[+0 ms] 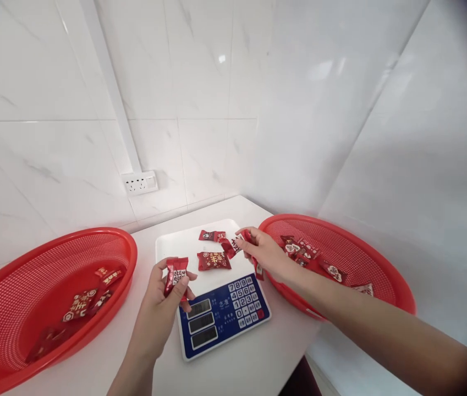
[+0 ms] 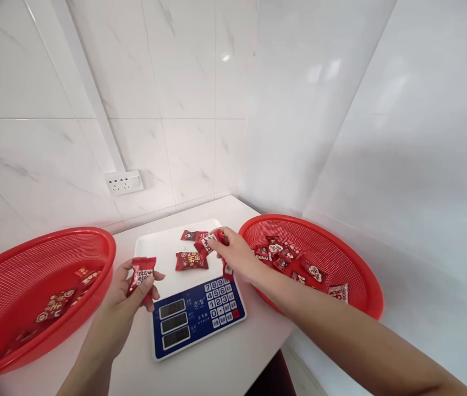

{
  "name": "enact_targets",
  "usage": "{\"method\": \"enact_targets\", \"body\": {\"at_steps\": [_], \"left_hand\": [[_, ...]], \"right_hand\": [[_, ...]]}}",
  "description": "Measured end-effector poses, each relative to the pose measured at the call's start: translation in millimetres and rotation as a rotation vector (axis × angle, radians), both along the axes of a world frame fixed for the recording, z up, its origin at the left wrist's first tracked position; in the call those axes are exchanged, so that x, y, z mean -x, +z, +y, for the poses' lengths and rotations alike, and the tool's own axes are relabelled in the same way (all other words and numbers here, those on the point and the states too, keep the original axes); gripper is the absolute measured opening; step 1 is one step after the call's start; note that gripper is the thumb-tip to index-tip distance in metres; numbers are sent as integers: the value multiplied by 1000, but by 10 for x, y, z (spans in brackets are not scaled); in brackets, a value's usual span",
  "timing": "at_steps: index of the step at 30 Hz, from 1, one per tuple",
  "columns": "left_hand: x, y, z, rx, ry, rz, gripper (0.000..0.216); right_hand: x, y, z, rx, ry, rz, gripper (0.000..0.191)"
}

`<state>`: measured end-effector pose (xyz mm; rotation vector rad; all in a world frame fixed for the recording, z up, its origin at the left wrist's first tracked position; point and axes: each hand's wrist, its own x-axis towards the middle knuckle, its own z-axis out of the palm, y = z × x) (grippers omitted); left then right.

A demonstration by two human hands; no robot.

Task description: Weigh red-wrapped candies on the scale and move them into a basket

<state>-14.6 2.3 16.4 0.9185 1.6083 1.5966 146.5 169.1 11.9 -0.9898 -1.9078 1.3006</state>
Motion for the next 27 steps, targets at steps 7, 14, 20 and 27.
{"method": "enact_targets", "body": {"at_steps": [7, 14, 20, 27], "left_hand": [[86, 47, -50, -44, 53, 21, 36], [89, 68, -63, -44, 49, 25, 40], [123, 68, -73, -24, 58, 34, 42], [134, 76, -84, -19, 37, 35, 41]], "right_hand": [[142, -72, 265, -343, 151, -441, 51], [393, -217, 159, -463, 334, -635, 68], [288, -32, 248, -485, 200, -750, 65], [172, 1, 452, -450, 70, -867, 58]]}}
